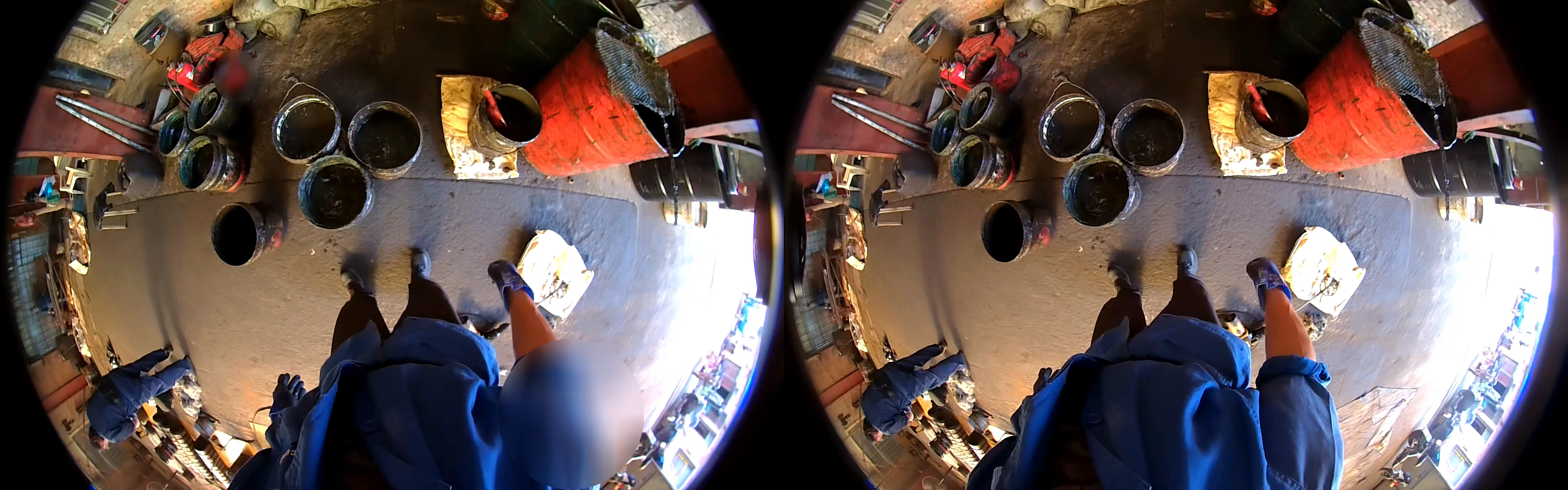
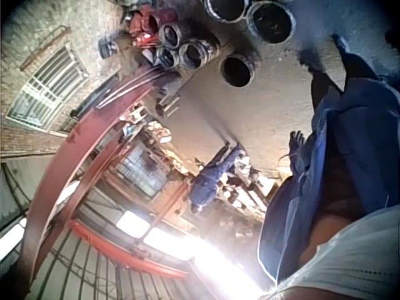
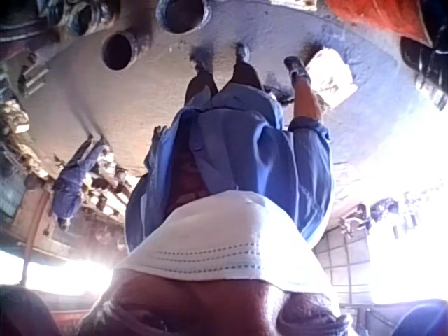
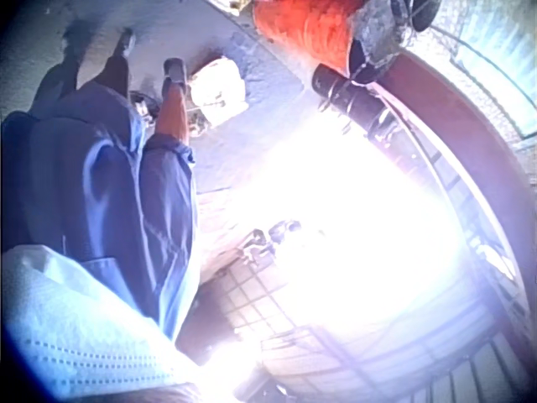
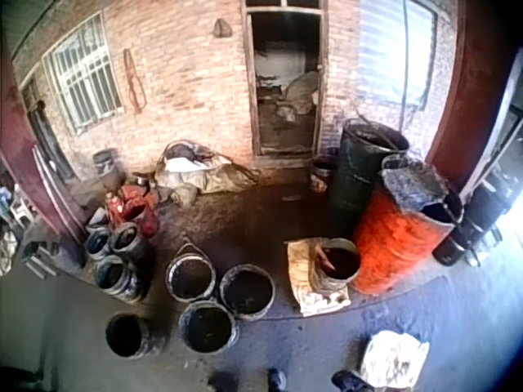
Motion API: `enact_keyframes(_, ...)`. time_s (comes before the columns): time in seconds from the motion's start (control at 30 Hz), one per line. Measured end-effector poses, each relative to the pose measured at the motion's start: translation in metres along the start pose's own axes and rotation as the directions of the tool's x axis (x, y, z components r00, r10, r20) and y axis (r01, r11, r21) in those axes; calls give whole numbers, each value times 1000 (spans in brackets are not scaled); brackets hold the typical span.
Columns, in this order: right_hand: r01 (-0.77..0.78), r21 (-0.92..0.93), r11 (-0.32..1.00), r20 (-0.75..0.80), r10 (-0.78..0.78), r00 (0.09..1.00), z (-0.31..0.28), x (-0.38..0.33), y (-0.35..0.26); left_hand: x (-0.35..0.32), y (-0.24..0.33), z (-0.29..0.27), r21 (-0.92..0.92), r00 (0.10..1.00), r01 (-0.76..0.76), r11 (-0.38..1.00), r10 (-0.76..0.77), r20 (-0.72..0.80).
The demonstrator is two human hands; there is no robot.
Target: The person picks up a paint bucket and places it on the floor among other buckets. They then use a power drill with a mixing attachment to stir the contents of the bucket. The person also handles a piece of cloth and a pair of scissors during the process.
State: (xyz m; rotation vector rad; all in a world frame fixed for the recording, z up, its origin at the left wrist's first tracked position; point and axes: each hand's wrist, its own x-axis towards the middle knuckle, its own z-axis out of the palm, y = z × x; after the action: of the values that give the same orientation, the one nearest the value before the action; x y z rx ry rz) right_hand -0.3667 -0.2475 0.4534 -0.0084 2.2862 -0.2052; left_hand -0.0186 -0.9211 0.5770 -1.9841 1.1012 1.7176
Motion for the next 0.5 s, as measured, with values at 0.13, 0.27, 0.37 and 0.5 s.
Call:
enact_keyframes(0.13, -208, 527, 824, -59, 280, 958, 22, -8, 27, 10, 29, 18, 11, 998, 19, 1000, -19, 61)
enact_keyframes(0.27, -200, 540, 818, -101, 299, 949, 27, -30, -24, 26, 59, -25, -19, 996, 0, 1000, 2, 88)
enact_keyframes(0.37, -192, 508, 840, -45, 249, 967, 42, -49, -78, 23, 88, -47, 21, 1000, 5, 1000, -6, 21)
enact_keyframes(0.5, -215, 588, 780, -12, 274, 962, 99, -63, -56, 53, 118, -82, 51, 998, -48, 998, 45, 54)
